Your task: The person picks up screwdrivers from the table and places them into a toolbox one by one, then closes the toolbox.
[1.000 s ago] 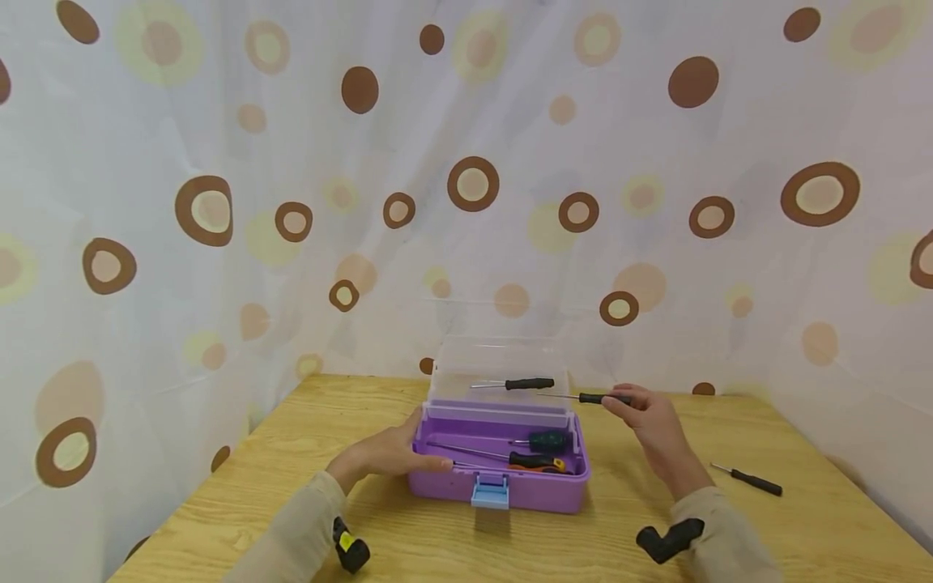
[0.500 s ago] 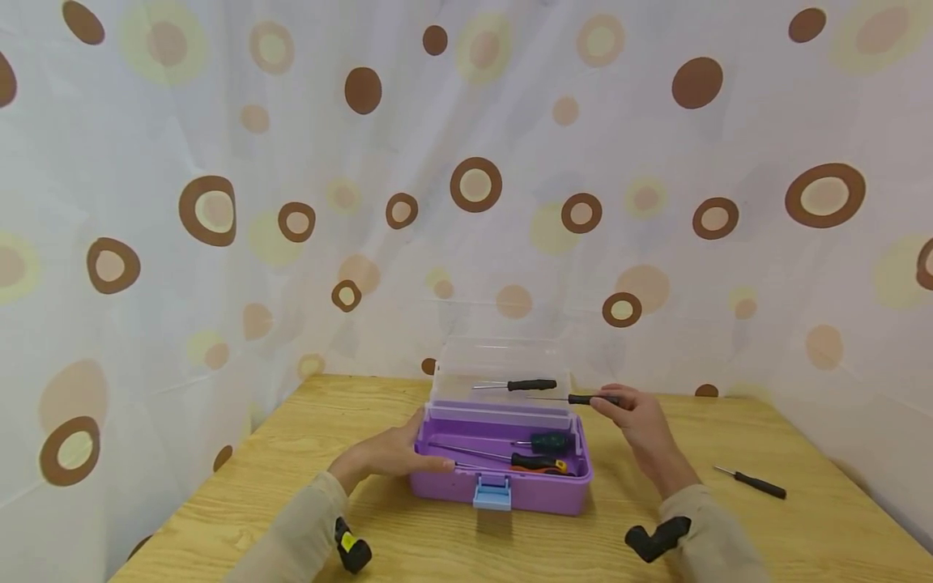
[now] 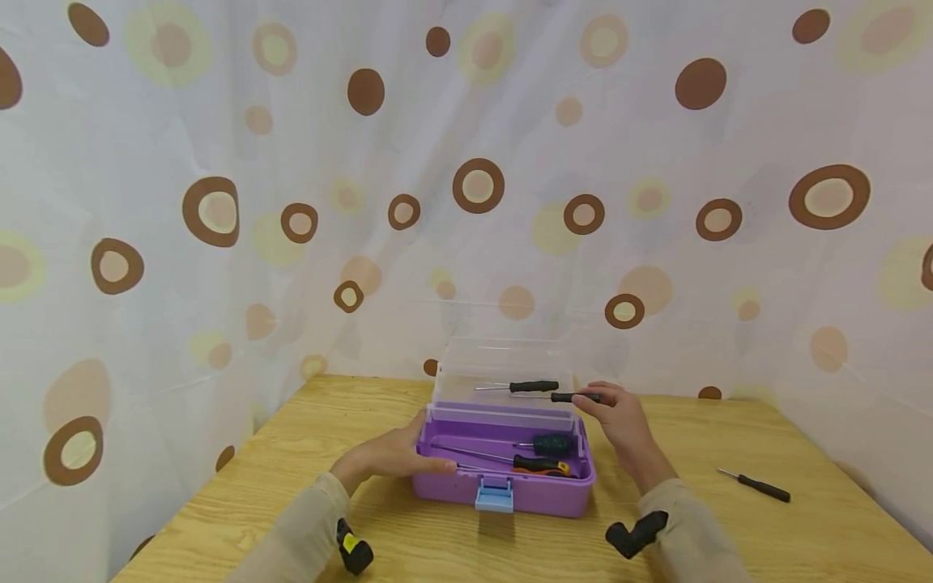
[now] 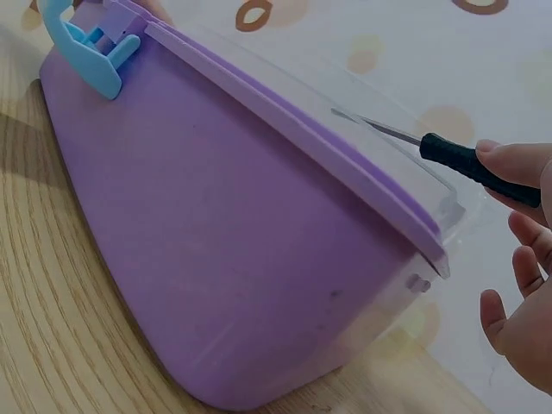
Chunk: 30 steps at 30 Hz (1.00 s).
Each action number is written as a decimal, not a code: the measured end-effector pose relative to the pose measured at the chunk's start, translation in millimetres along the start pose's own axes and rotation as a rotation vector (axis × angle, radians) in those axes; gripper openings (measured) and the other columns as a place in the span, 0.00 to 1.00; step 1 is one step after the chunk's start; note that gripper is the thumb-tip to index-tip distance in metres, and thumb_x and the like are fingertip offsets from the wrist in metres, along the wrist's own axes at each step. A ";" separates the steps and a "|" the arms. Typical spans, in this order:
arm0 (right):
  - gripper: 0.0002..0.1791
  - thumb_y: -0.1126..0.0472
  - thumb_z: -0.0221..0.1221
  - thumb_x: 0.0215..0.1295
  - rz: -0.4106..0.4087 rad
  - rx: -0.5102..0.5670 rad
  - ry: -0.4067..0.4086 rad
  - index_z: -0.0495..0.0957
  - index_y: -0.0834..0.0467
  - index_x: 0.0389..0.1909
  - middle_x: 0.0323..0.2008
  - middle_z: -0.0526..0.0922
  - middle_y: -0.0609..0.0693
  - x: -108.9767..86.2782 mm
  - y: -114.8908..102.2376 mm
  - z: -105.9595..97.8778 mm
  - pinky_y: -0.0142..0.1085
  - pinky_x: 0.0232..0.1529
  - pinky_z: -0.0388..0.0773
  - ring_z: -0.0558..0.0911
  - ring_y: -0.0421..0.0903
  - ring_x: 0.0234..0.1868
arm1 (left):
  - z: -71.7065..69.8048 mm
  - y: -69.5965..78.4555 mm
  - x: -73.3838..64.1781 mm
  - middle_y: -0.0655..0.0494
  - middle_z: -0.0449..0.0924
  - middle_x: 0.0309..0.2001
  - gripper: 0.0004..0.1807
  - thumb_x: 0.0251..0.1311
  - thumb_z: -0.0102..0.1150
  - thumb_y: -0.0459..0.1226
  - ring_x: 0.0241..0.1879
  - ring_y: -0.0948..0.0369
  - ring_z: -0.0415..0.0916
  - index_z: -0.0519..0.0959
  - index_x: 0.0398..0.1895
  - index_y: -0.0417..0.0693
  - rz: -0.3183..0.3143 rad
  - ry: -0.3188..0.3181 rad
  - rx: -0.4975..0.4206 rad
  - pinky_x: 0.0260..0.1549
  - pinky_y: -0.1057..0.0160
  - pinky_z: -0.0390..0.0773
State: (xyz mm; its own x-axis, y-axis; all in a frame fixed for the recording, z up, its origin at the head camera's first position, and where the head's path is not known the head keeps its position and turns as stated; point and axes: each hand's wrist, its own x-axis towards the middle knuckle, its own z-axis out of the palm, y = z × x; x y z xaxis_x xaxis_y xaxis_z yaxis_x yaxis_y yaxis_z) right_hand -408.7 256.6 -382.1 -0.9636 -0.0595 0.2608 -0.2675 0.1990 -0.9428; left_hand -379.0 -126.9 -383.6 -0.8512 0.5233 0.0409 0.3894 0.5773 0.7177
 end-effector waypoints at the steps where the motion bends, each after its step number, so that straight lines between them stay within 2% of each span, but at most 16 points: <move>1: 0.30 0.54 0.63 0.75 -0.001 -0.004 0.000 0.74 0.77 0.62 0.77 0.55 0.66 0.6 0.1 1.4 0.59 0.72 0.58 0.54 0.63 0.77 | 0.0 0.0 0.0 0.36 0.60 0.76 0.69 0.55 0.72 0.60 0.70 0.39 0.65 0.34 0.84 0.45 -0.002 0.001 0.000 0.67 0.38 0.63; 9: 0.30 0.55 0.65 0.74 0.014 -0.038 0.000 0.74 0.76 0.62 0.75 0.57 0.68 0.6 2.4 12.5 0.61 0.73 0.54 0.55 0.66 0.77 | 1.5 -0.2 1.1 0.36 0.61 0.76 0.69 0.55 0.72 0.61 0.70 0.40 0.65 0.34 0.84 0.45 -0.002 -0.002 0.005 0.68 0.39 0.63; 20: 0.27 0.53 0.66 0.73 0.000 -0.151 -0.008 0.79 0.73 0.58 0.74 0.60 0.69 3.2 -1.6 21.2 0.63 0.72 0.55 0.54 0.69 0.76 | 0.1 0.3 1.4 0.36 0.61 0.75 0.70 0.55 0.72 0.61 0.70 0.39 0.65 0.34 0.84 0.45 -0.004 0.003 0.006 0.67 0.39 0.63; 25: 0.27 0.52 0.67 0.71 -0.002 -0.175 -0.001 0.80 0.71 0.58 0.71 0.63 0.68 3.3 -3.2 25.0 0.64 0.72 0.54 0.57 0.68 0.72 | -0.2 0.3 1.2 0.36 0.61 0.76 0.70 0.55 0.72 0.61 0.70 0.39 0.65 0.34 0.84 0.45 0.004 -0.001 0.002 0.67 0.38 0.63; 30: 0.28 0.51 0.68 0.71 -0.012 -0.189 -0.007 0.80 0.69 0.60 0.69 0.63 0.67 4.5 -2.6 28.5 0.66 0.68 0.56 0.58 0.67 0.69 | -0.3 -0.4 -0.5 0.36 0.59 0.77 0.70 0.54 0.72 0.62 0.71 0.38 0.64 0.34 0.84 0.45 -0.014 0.004 0.002 0.67 0.37 0.63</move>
State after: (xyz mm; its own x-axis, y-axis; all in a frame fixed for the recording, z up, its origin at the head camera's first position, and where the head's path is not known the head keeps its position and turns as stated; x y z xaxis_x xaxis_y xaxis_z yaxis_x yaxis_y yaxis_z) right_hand -412.3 228.0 -384.4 -0.9605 -0.0692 0.2694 -0.2752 0.3783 -0.8838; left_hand -378.8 -127.5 -383.7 -0.8579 0.5127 0.0342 0.3784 0.5854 0.7170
